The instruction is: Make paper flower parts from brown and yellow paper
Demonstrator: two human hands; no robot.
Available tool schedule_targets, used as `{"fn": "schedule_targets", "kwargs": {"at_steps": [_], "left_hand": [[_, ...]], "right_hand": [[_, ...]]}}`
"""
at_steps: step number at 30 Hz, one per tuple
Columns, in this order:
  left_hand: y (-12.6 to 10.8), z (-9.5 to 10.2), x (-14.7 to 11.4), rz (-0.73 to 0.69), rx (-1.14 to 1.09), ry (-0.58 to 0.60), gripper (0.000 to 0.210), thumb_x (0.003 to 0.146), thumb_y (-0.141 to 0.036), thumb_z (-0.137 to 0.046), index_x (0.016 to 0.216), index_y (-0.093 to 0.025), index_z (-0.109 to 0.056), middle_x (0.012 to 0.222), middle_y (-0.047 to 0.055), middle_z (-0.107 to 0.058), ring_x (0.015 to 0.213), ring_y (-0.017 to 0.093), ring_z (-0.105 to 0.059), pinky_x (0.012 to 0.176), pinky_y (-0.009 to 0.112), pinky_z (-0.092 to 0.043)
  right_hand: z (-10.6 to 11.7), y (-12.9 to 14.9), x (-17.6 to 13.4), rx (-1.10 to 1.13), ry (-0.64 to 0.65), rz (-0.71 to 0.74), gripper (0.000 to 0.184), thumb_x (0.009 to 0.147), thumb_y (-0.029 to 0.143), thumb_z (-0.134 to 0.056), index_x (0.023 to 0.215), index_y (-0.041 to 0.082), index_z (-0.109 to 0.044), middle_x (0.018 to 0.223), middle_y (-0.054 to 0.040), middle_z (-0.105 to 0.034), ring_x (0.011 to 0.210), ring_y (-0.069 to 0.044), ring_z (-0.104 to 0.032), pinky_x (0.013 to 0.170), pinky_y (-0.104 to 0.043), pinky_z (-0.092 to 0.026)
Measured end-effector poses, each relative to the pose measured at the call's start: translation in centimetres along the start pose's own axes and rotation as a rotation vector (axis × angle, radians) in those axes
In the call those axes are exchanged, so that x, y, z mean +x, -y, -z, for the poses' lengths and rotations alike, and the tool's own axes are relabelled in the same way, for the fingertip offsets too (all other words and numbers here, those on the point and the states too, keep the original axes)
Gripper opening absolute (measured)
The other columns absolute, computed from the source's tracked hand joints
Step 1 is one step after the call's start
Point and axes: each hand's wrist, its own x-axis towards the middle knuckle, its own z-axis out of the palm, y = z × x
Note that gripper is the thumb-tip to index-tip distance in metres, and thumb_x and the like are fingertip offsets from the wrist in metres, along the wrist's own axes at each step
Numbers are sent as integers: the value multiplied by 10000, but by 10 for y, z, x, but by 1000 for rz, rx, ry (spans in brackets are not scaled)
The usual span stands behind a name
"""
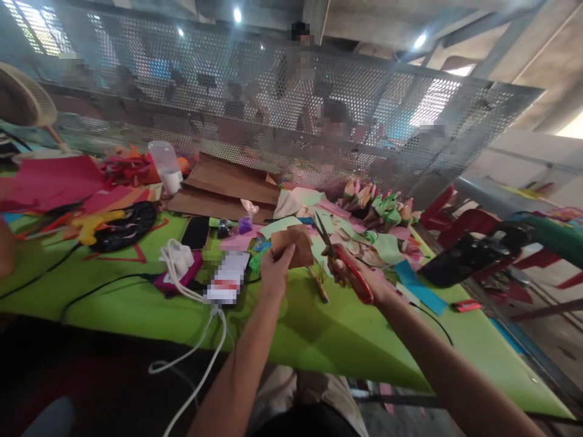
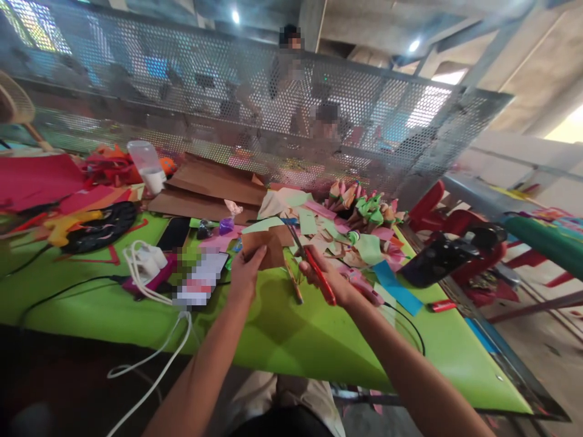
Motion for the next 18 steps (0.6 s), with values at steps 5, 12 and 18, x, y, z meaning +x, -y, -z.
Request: {"fn": "schedule_targets", "kwargs": {"at_steps": [5,12,18], "left_hand": [[3,2,-1,-7,18,9,423,567,-403,-883,889,-159,-754,888,71,-804,850,251,-758,801,356,-603],[7,5,1,2,38,32,382,606,-396,-859,891,-173,-740,871,59,-798,828,247,-751,777,347,-594],[11,5,2,7,26,47,389,615,-399,-848,908,-169,-737,867,54,-794,788,234,-743,755,347,-593]], "right_hand": [[-18,6,0,-20,35,-70,526,861,695,-599,1089,224,-547,707,58,-429,573,-111,-424,489,-243,-382],[-23,10,-1,-21,43,-94,485,846,673,-618,1018,232,-513,710,60,-419,577,-112,-416,491,-242,-362],[-25,13,-3,17,36,-97,457,847,664,-623,933,241,-473,677,71,-388,538,-102,-367,460,-238,-328]]}}
